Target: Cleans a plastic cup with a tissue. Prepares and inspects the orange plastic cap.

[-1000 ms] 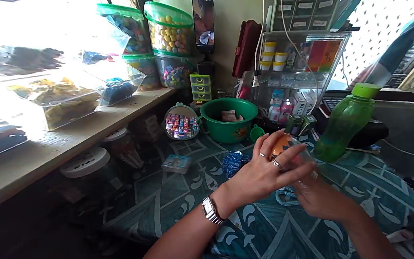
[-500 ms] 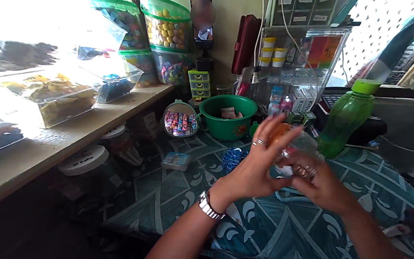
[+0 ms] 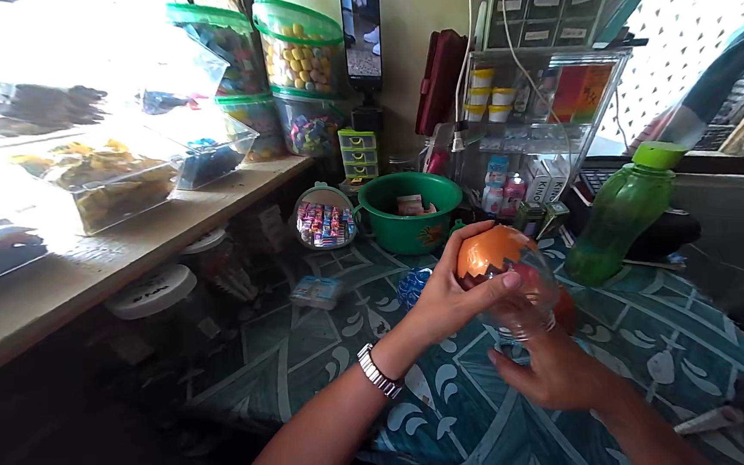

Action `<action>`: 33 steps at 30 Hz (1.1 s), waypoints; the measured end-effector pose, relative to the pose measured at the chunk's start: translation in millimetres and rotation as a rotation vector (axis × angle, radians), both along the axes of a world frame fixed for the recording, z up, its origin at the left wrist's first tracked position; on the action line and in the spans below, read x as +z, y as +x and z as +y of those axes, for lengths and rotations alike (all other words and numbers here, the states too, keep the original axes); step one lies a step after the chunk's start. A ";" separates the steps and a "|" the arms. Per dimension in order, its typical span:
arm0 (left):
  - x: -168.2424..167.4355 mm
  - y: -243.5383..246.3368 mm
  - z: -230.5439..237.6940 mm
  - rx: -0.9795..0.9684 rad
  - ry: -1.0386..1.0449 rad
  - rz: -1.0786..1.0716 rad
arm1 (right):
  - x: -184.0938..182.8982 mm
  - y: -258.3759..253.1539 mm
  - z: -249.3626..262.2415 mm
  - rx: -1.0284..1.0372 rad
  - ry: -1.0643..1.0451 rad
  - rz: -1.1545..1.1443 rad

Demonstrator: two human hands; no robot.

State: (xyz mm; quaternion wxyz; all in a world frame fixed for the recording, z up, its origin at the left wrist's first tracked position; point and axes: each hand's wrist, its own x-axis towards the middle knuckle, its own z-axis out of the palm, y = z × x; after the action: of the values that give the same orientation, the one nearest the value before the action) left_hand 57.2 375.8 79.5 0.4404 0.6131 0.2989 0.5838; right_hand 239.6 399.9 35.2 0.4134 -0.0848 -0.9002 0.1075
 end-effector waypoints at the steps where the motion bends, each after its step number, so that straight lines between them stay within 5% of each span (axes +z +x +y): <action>1: -1.7 -0.1 1.8 -0.018 -0.016 -0.036 | 0.6 1.4 2.6 0.077 -0.054 0.021; 7: -6.4 6.6 0.7 -0.067 -0.046 -0.209 | 4.8 6.2 8.4 0.071 -0.165 0.111; 13: 2.7 -0.9 -2.5 -0.035 -0.037 0.031 | 10.6 12.3 14.0 -0.069 -0.085 0.113; 17: 6.7 -0.6 -5.2 0.004 -0.072 -0.042 | 13.5 10.0 12.4 -0.156 0.121 0.008; 19: 6.3 -0.2 -3.3 0.034 -0.085 -0.070 | 12.8 7.4 11.6 -0.146 0.056 0.018; 26: 2.4 -7.0 2.0 0.043 0.076 -0.094 | 29.0 12.0 4.9 0.611 -1.031 0.574; 29: -0.8 -6.7 4.1 -0.030 0.096 -0.050 | 23.4 9.1 9.4 0.911 -1.171 0.718; 33: -8.1 -2.2 5.9 -0.193 0.014 -0.117 | 17.5 11.7 12.5 1.137 -1.151 0.606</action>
State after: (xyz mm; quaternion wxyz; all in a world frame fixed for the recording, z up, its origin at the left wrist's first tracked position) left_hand 55.0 381.6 71.4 0.5069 0.6069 0.2080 0.5757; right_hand 251.3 412.4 52.7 0.4119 0.2148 -0.4622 0.7553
